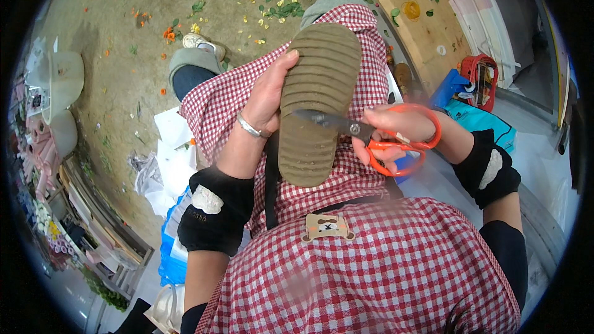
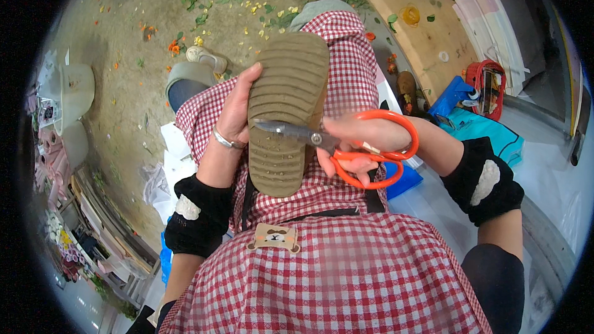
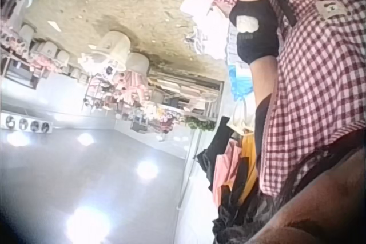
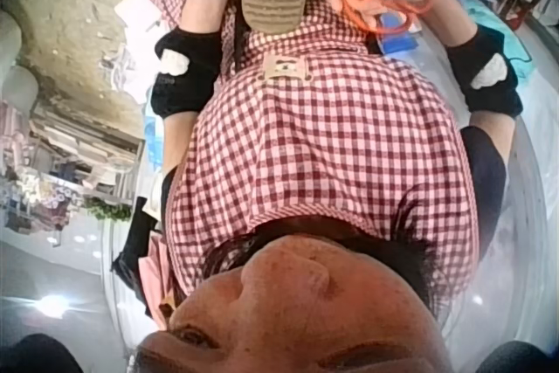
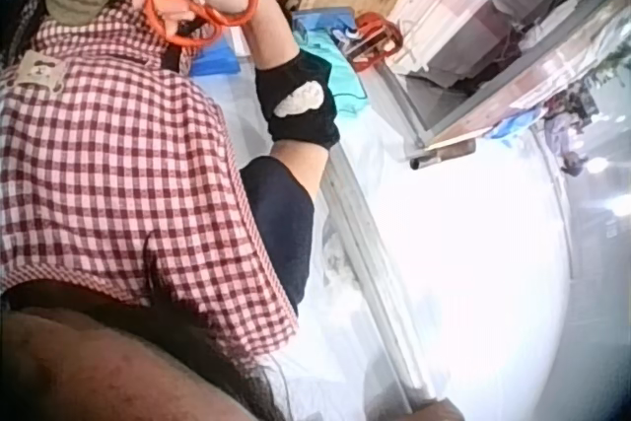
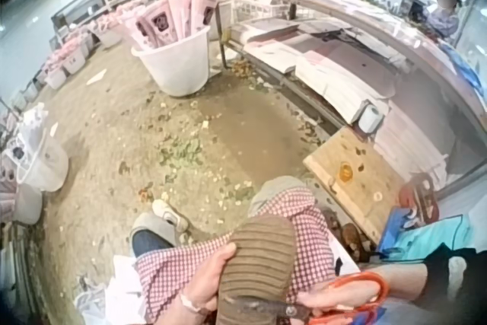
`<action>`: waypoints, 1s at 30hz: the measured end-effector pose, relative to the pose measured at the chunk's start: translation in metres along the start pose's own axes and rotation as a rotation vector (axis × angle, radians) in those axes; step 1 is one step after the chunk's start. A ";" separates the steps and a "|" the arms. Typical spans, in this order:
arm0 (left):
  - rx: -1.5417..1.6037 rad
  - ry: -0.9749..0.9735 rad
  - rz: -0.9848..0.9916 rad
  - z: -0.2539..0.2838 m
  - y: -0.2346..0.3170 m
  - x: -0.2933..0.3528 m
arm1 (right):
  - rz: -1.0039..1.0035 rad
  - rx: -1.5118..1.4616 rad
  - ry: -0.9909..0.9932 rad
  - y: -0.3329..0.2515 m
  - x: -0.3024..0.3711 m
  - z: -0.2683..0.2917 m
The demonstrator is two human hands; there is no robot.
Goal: The person sits on the floor and uses orange-handled scissors to cut the sole of a shoe held in their left hand. They repeatedly trim the edges and grooves of the sole throughout the clip.
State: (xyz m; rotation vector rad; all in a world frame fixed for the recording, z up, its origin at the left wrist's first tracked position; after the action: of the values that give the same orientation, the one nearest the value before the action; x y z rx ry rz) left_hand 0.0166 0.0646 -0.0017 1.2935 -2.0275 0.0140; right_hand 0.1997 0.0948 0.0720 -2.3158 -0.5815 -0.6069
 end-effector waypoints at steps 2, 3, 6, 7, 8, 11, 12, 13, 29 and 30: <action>0.000 -0.006 0.003 -0.001 0.000 0.001 | -0.075 0.052 -0.087 0.003 0.001 0.000; 0.001 -0.007 0.005 -0.002 0.001 0.001 | -0.102 0.078 -0.088 0.004 0.002 0.000; 0.000 -0.006 0.005 -0.002 0.000 0.001 | -0.192 0.159 -0.090 0.003 0.006 0.002; -0.001 -0.004 0.004 -0.002 0.000 0.001 | -0.209 0.170 -0.080 0.001 0.006 0.003; -0.011 -0.015 0.006 -0.003 0.000 0.001 | -0.224 0.180 -0.068 -0.002 0.007 0.003; -0.058 -0.040 -0.006 -0.004 0.001 0.001 | -0.264 0.249 -0.039 -0.010 0.010 0.003; -0.085 -0.044 -0.024 -0.003 0.000 -0.001 | -0.276 0.279 -0.032 -0.012 0.010 0.003; -0.112 -0.048 -0.042 -0.003 -0.001 -0.002 | -0.261 0.309 -0.050 -0.016 0.010 0.003; -0.221 -0.069 -0.083 -0.025 0.004 0.001 | -0.455 0.542 -0.029 -0.058 0.006 0.004; -0.217 -0.061 -0.084 -0.024 0.004 0.001 | -0.443 0.518 -0.047 -0.055 0.005 0.005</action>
State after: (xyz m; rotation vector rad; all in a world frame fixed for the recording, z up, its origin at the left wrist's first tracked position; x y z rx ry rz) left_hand 0.0268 0.0744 0.0182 1.2526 -1.9623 -0.2805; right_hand 0.1754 0.1371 0.0981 -1.7251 -1.1425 -0.5214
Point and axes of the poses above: each hand's wrist, its own x-axis away from the middle knuckle, its own z-axis out of the back of the hand, y = z × x, the point moved 3 cm from there along -x, towards the middle knuckle, and after that the axes turned 4 degrees about y, right-handed, at the moved point
